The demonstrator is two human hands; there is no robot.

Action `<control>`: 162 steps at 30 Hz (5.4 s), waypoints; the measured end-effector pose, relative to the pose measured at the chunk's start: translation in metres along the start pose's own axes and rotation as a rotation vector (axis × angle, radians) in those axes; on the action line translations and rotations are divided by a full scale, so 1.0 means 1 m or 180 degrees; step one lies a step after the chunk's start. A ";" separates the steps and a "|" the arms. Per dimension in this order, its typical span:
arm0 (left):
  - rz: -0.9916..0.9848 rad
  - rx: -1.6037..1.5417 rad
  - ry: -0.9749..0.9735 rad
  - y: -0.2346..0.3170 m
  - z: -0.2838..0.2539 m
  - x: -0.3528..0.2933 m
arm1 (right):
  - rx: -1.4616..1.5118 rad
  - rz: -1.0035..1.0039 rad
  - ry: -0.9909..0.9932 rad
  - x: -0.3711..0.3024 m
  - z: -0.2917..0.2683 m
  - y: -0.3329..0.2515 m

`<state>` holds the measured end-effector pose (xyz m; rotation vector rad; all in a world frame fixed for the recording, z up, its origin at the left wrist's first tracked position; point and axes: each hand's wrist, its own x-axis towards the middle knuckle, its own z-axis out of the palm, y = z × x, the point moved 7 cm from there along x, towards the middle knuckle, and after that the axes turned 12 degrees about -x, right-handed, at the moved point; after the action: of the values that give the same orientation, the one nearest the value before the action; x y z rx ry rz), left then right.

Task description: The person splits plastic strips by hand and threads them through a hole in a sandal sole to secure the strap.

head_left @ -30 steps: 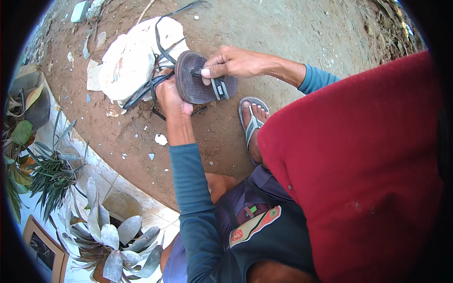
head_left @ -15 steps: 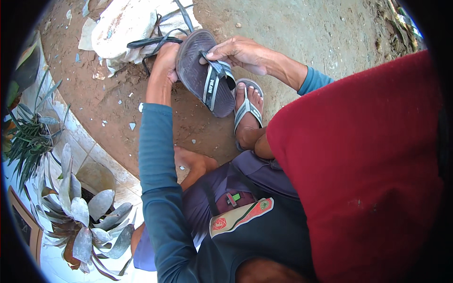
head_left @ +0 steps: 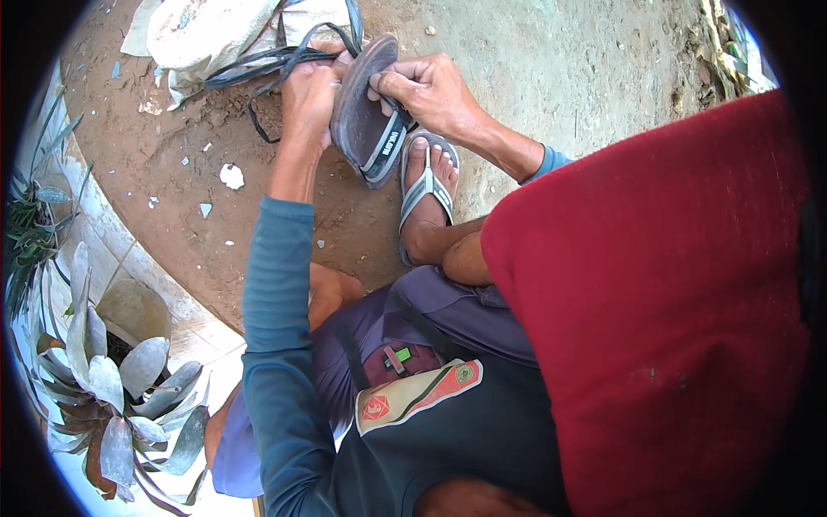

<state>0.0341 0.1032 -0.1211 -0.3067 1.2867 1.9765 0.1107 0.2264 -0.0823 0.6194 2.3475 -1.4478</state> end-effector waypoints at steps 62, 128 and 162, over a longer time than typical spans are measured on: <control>-0.0260 -0.0594 -0.0689 -0.069 0.079 -0.077 | -0.2367 0.0170 -0.0151 -0.005 -0.133 -0.042; -0.0466 0.0669 -0.0903 -0.032 0.058 -0.055 | -0.3258 -0.2108 -0.1411 -0.040 -0.060 -0.069; -0.0927 0.0000 -0.1012 -0.026 0.050 -0.059 | -0.3009 -0.2757 -0.0671 -0.050 -0.071 -0.096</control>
<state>0.1026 0.1254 -0.0829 -0.1601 0.9792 1.6975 0.1010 0.2423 0.0458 -0.8206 2.8068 -0.3739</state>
